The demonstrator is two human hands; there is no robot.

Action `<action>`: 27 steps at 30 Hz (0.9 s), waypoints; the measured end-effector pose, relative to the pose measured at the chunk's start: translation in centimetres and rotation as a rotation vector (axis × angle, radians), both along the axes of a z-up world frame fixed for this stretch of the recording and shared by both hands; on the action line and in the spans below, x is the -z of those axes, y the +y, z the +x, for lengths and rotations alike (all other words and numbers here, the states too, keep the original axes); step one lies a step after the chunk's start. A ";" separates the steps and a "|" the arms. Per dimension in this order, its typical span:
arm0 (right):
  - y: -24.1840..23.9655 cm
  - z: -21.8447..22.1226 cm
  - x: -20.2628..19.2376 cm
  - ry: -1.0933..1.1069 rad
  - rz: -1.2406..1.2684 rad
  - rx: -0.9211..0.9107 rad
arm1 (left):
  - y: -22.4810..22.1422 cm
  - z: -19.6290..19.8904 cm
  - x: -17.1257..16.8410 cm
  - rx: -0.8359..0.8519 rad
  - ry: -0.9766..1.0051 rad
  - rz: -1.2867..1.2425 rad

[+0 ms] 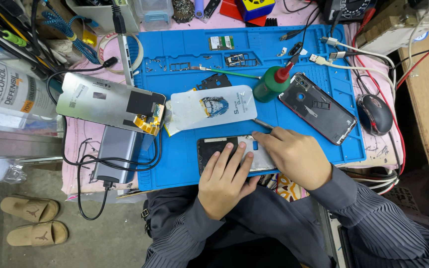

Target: The person is repairing a mobile phone by using a screwdriver to remove screws from the internal frame and handling the components by hand on a blue mat.

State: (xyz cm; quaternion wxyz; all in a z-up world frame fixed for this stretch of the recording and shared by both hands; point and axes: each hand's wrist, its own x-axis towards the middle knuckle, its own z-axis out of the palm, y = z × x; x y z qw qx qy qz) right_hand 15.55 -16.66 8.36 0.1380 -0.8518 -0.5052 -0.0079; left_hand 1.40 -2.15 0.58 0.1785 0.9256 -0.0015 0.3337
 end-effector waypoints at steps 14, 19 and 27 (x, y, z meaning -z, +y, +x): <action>0.1 0.9 -0.4 0.125 -0.002 -0.020 | -0.1 0.1 0.7 -0.017 -0.009 0.023; 0.1 0.9 -0.4 0.139 0.000 -0.020 | -0.1 0.1 0.7 -0.010 -0.003 0.012; 1.1 1.3 -0.1 0.131 0.003 -0.077 | 0.0 0.1 0.7 0.004 0.003 0.026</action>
